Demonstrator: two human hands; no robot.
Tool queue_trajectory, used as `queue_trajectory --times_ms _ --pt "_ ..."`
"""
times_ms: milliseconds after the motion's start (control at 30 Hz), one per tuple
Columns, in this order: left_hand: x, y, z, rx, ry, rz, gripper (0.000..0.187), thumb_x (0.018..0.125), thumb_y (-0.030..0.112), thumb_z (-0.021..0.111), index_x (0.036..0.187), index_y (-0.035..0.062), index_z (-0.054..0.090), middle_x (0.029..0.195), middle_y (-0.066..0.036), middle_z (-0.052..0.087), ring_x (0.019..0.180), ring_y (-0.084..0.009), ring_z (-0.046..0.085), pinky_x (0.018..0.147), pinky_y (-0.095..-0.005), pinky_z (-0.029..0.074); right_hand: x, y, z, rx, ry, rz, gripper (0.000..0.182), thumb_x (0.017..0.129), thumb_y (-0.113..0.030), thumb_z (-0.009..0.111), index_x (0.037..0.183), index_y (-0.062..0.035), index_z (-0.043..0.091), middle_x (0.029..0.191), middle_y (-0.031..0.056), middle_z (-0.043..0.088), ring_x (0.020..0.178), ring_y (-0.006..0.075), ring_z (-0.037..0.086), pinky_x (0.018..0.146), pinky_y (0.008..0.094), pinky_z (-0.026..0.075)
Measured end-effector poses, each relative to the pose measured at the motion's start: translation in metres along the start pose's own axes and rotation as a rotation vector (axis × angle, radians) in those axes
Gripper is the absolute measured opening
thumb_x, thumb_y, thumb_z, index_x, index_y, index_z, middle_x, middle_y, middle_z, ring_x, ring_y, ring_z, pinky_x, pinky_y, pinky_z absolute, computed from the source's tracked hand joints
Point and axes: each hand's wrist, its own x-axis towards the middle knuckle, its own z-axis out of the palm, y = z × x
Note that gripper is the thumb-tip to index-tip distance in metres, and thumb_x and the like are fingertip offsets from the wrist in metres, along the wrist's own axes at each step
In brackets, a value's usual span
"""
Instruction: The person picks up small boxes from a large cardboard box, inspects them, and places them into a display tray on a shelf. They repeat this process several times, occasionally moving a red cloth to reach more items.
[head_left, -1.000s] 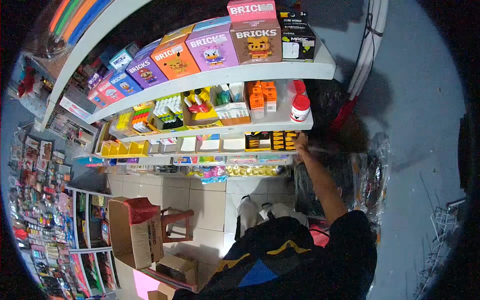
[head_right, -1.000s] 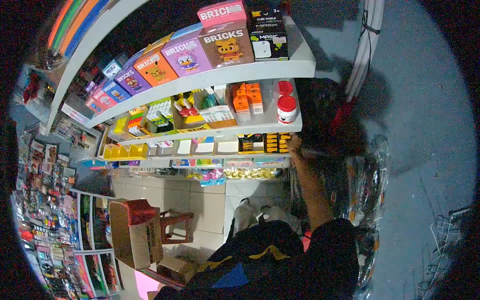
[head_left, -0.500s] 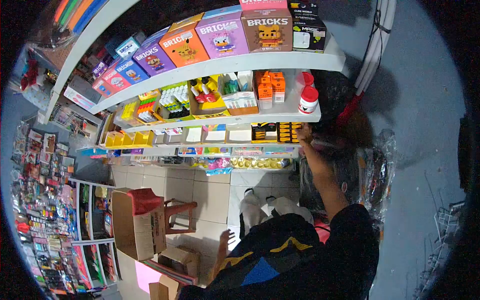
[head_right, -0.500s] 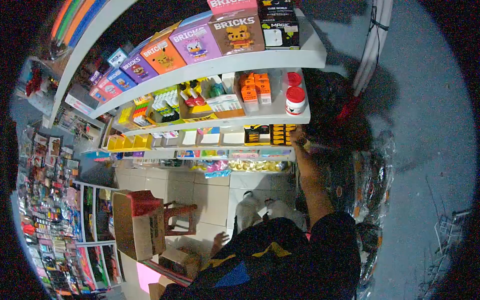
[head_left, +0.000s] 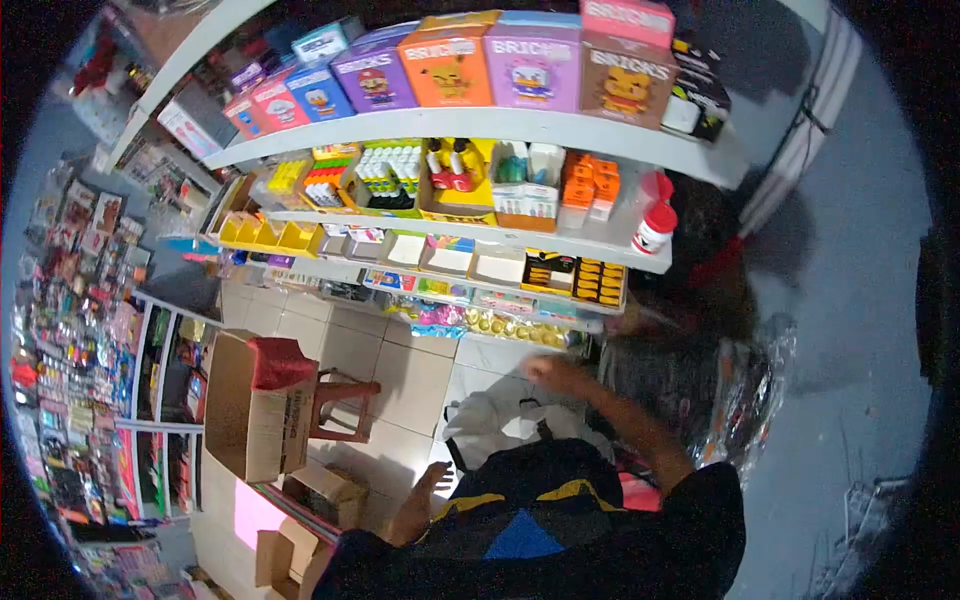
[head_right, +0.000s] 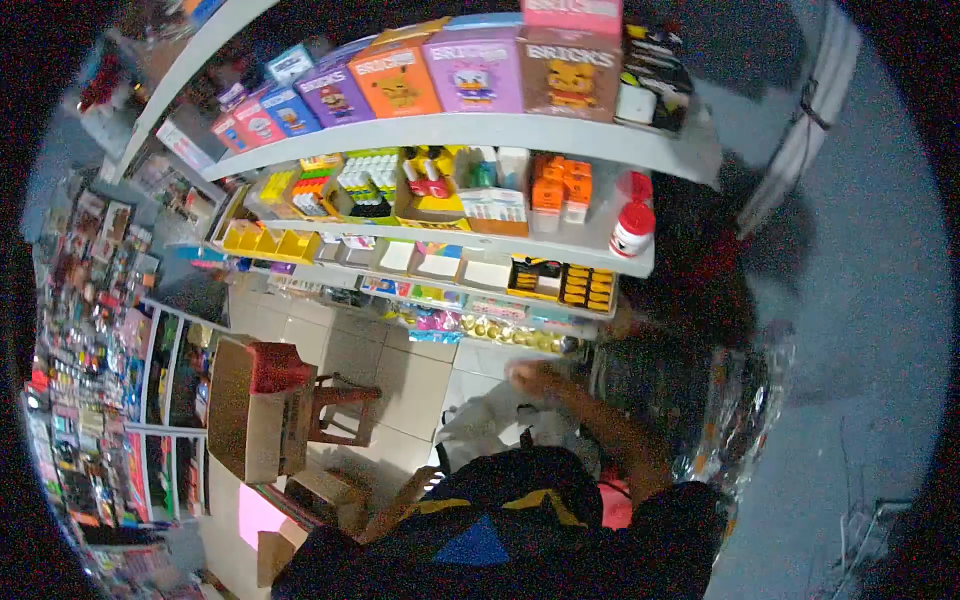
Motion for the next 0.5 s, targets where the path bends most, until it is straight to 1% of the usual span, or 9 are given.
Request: queue_trajectory --times_ms 33,133,167,233,300,400,433,467,500 --pt "0.002 0.003 0.001 -0.03 0.025 -0.016 0.039 0.081 0.04 0.053 0.111 0.0139 0.05 0.102 -0.01 0.058 0.089 -0.0258 0.057 0.073 -0.0458 0.048 -0.005 0.011 0.015 0.04 -0.137 -0.07 0.019 0.081 -0.016 0.054 0.093 -0.0015 0.055 0.087 0.0107 0.058 0.079 0.0233 0.056 0.071 0.0347 0.045" --pt "0.012 0.011 -0.001 -0.097 0.105 -0.022 0.04 0.081 0.04 0.054 0.111 0.0136 0.05 0.101 -0.01 0.059 0.089 -0.0251 0.057 0.073 -0.0451 0.048 -0.04 0.135 0.088 0.2 -0.43 -0.254 0.022 0.084 -0.019 0.053 0.094 0.0002 0.056 0.091 0.0106 0.059 0.083 0.0218 0.055 0.075 0.0338 0.044" --pt "0.013 0.016 -0.001 -0.102 0.155 0.004 0.04 0.081 0.04 0.054 0.112 0.0135 0.05 0.101 -0.01 0.059 0.088 -0.0249 0.057 0.073 -0.0448 0.048 -0.053 0.15 0.088 0.159 -0.475 -0.088 0.022 0.083 -0.02 0.053 0.093 -0.0006 0.057 0.089 0.0103 0.059 0.08 0.0216 0.055 0.073 0.0339 0.044" --pt "-0.004 0.031 0.007 -0.054 0.268 0.06 0.042 0.081 0.04 0.054 0.112 0.0129 0.049 0.101 -0.009 0.058 0.087 -0.0237 0.057 0.073 -0.0434 0.047 -0.076 0.187 0.084 0.054 -0.473 0.385 0.022 0.082 -0.022 0.054 0.09 -0.0022 0.057 0.084 0.0096 0.058 0.074 0.0211 0.054 0.067 0.0341 0.044" --pt "-0.017 0.039 0.012 -0.019 0.389 0.09 0.042 0.081 0.038 0.055 0.113 0.0114 0.048 0.101 -0.009 0.058 0.086 -0.0218 0.056 0.072 -0.0418 0.047 -0.088 0.224 0.077 0.051 -0.437 0.708 0.021 0.081 -0.024 0.055 0.087 -0.0038 0.058 0.079 0.009 0.057 0.068 0.0206 0.053 0.062 0.0343 0.044" --pt "-0.02 0.005 -0.02 -0.25 0.371 0.008 0.041 0.078 0.037 0.06 0.111 0.0134 0.049 0.099 -0.008 0.059 0.082 -0.0217 0.057 0.067 -0.0429 0.048 -0.088 0.274 0.075 0.148 -0.373 0.922 0.021 0.08 -0.027 0.056 0.083 -0.0063 0.06 0.072 0.008 0.057 0.059 0.0199 0.052 0.054 0.0347 0.044" --pt "-0.021 -0.005 -0.022 -0.263 0.451 -0.088 0.04 0.078 0.038 0.06 0.108 0.0141 0.05 0.096 -0.007 0.06 0.078 -0.0213 0.057 0.064 -0.0425 0.047 -0.087 0.295 0.081 0.151 -0.386 0.927 0.021 0.079 -0.027 0.056 0.082 -0.0071 0.06 0.069 0.0077 0.056 0.055 0.0197 0.052 0.051 0.0348 0.044" --pt "-0.021 -0.042 -0.042 -0.407 0.266 0.017 0.039 0.078 0.04 0.06 0.106 0.0137 0.052 0.096 -0.006 0.06 0.079 -0.0213 0.057 0.067 -0.0426 0.047 -0.084 0.312 0.089 0.151 -0.415 0.921 0.021 0.079 -0.028 0.057 0.081 -0.0079 0.06 0.067 0.0073 0.056 0.052 0.0195 0.051 0.048 0.0349 0.044" --pt "-0.028 -0.045 -0.028 -0.312 0.407 -0.117 0.041 0.077 0.041 0.061 0.106 0.0139 0.052 0.096 -0.006 0.06 0.081 -0.0218 0.057 0.068 -0.0424 0.046 -0.071 0.305 0.086 -0.078 -0.538 0.796 0.021 0.077 -0.03 0.058 0.08 -0.0091 0.06 0.066 0.0073 0.056 0.052 0.0189 0.051 0.048 0.0345 0.044"
